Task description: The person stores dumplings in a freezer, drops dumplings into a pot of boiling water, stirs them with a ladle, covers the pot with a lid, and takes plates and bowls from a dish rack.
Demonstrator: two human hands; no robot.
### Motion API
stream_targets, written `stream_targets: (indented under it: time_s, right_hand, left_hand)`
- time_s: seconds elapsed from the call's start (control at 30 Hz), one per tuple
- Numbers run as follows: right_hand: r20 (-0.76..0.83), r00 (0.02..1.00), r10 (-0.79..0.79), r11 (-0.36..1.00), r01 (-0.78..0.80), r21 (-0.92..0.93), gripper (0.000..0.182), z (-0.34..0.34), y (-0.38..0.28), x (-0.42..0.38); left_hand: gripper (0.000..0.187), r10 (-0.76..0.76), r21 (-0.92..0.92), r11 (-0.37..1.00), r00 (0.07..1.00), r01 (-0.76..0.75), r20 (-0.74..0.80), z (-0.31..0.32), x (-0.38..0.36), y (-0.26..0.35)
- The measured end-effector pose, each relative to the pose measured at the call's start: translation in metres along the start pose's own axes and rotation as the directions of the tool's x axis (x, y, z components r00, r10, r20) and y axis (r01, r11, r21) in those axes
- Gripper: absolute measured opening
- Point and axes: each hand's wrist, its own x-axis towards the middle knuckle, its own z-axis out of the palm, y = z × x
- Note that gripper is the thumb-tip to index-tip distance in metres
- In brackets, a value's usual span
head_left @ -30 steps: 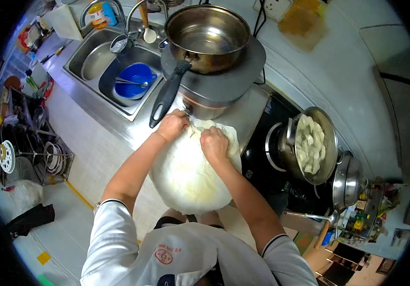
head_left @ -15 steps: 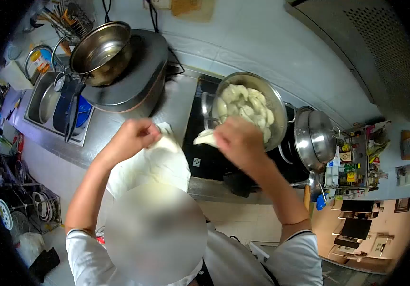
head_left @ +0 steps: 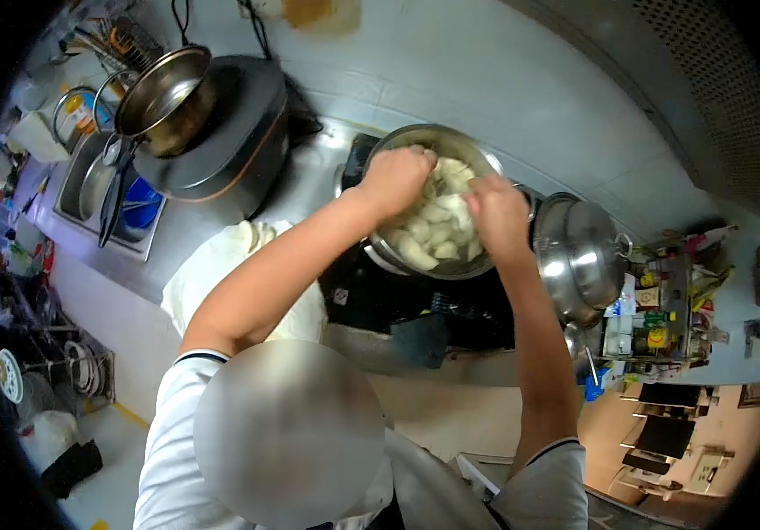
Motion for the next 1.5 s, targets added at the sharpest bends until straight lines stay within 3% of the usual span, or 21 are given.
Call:
stream_targets:
  time_s: [0.07,0.13,0.2,0.27,0.33,0.43,0.57,0.67,0.87,1.1,1.2,1.27,1.33,1.37,1.43,1.5]
  right_hand:
    - [-0.205,0.978,0.029,0.969,0.023,0.246,0.016,-0.034,-0.035,-0.008]
    - [0.02,0.986,0.167,0.864,-0.156,0.479,0.012,-0.046,-0.083,-0.041]
    - [0.121,0.989,0.09,0.636,-0.15,0.757,0.01,-0.035,-0.141,-0.061]
    - [0.369,0.923,0.11,0.509,-0.371,0.777,0.01,0.001,-0.187,-0.073]
    - [0.489,0.859,0.152,0.492,-0.495,0.716,0.012,0.062,-0.211,-0.077]
    - [0.432,0.882,0.19,0.655,-0.441,0.613,0.017,0.13,-0.237,-0.057]
    - [0.404,0.888,0.219,0.792,-0.404,0.457,0.021,0.177,-0.275,-0.017]
    - [0.414,0.882,0.226,0.857,-0.382,0.346,0.026,0.203,-0.299,0.003]
    - [0.477,0.845,0.243,0.931,-0.341,0.13,0.029,0.227,-0.313,0.015]
    - [0.473,0.861,0.185,0.94,-0.296,0.171,0.019,0.209,-0.303,0.012]
    - [0.451,0.881,0.141,0.92,-0.284,0.269,0.018,0.167,-0.284,0.002]
    - [0.475,0.874,0.105,0.884,-0.301,0.359,0.018,0.113,-0.266,0.0]
    - [0.537,0.839,0.094,0.831,-0.363,0.422,0.019,0.044,-0.238,0.007]
    - [0.442,0.894,0.074,0.794,-0.321,0.517,0.017,0.029,-0.216,0.0]
    - [0.403,0.906,0.13,0.678,-0.378,0.63,0.012,-0.017,-0.177,0.002]
    - [0.307,0.937,0.167,0.699,-0.332,0.633,0.012,-0.036,-0.132,0.004]
  left_hand:
    - [0.02,-0.048,-0.157,0.987,0.985,0.021,-0.168,-0.039,-0.032,-0.005]
    - [0.017,-0.198,-0.254,0.959,0.939,0.127,-0.281,-0.076,-0.08,-0.021]
    - [0.018,-0.486,-0.52,0.808,0.813,0.278,-0.32,-0.075,-0.142,-0.067]
    - [0.016,-0.712,-0.482,0.671,0.672,0.564,-0.204,-0.053,-0.213,-0.123]
    - [0.015,-0.764,-0.365,0.618,0.642,0.696,-0.068,-0.03,-0.269,-0.158]
    - [0.013,-0.817,-0.319,0.545,0.577,0.776,0.007,0.003,-0.306,-0.189]
    - [0.031,-0.808,-0.176,0.58,0.589,0.795,-0.005,-0.005,-0.284,-0.181]
    - [0.026,-0.712,-0.077,0.702,0.7,0.708,-0.054,0.003,-0.272,-0.182]
    - [0.028,-0.633,0.007,0.774,0.774,0.633,-0.029,0.013,-0.267,-0.192]
    - [0.025,-0.513,0.075,0.857,0.858,0.51,0.026,0.019,-0.265,-0.202]
    - [0.022,-0.55,-0.099,0.833,0.834,0.544,-0.038,-0.006,-0.269,-0.184]
    - [0.023,-0.67,-0.428,0.61,0.722,0.668,0.172,-0.031,-0.267,-0.171]
    - [0.024,-0.66,-0.599,0.398,0.671,0.695,0.339,-0.071,-0.246,-0.136]
    - [0.025,-0.61,-0.65,0.407,0.721,0.642,0.329,-0.089,-0.23,-0.114]
    - [0.027,-0.526,-0.741,0.408,0.801,0.533,0.286,-0.114,-0.194,-0.069]
    - [0.027,-0.424,-0.674,0.595,0.884,0.437,0.198,-0.113,-0.155,-0.039]
